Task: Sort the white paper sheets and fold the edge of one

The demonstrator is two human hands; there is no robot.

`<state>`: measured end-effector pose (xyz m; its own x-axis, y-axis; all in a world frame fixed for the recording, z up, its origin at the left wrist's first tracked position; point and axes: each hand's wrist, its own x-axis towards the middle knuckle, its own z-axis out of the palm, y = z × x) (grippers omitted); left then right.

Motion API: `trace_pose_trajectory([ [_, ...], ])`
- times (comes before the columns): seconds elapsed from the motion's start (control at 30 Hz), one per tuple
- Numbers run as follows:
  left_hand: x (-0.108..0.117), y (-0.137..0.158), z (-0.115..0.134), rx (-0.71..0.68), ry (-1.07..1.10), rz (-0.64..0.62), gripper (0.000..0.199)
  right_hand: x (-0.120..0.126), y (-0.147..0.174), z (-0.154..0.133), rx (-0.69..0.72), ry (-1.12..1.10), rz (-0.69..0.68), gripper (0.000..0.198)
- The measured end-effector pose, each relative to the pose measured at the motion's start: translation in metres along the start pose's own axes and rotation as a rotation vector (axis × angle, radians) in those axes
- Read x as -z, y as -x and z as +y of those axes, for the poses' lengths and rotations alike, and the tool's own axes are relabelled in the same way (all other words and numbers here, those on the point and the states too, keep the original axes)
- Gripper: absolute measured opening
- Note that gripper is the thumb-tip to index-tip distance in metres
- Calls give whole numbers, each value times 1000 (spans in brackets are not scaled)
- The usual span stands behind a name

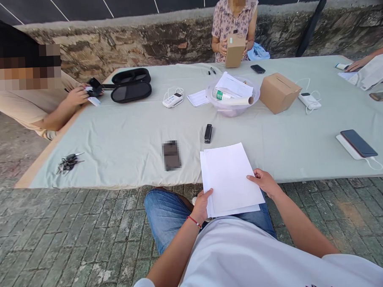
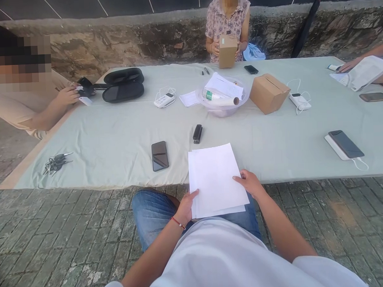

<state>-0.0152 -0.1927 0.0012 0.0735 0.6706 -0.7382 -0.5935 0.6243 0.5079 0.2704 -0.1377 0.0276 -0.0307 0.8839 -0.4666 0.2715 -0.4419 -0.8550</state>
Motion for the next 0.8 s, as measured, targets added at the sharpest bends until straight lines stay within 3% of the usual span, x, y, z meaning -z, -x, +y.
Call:
trace_pose_trajectory([
  [0.33, 4, -2, -1, 88, 64, -95, 53, 17, 12, 1, -44, 21, -36, 40],
  [0.5, 0, 2, 0, 37, 26, -58, 40, 18, 9, -4, -48, 25, -105, 42],
  [0.67, -2, 4, -1, 67, 42, -91, 46, 9, 6, -12, 32, 126, -193, 40],
  [0.8, -2, 2, -4, 26, -22, -107, 50, 5, 5, -16, 107, 314, -99, 37],
])
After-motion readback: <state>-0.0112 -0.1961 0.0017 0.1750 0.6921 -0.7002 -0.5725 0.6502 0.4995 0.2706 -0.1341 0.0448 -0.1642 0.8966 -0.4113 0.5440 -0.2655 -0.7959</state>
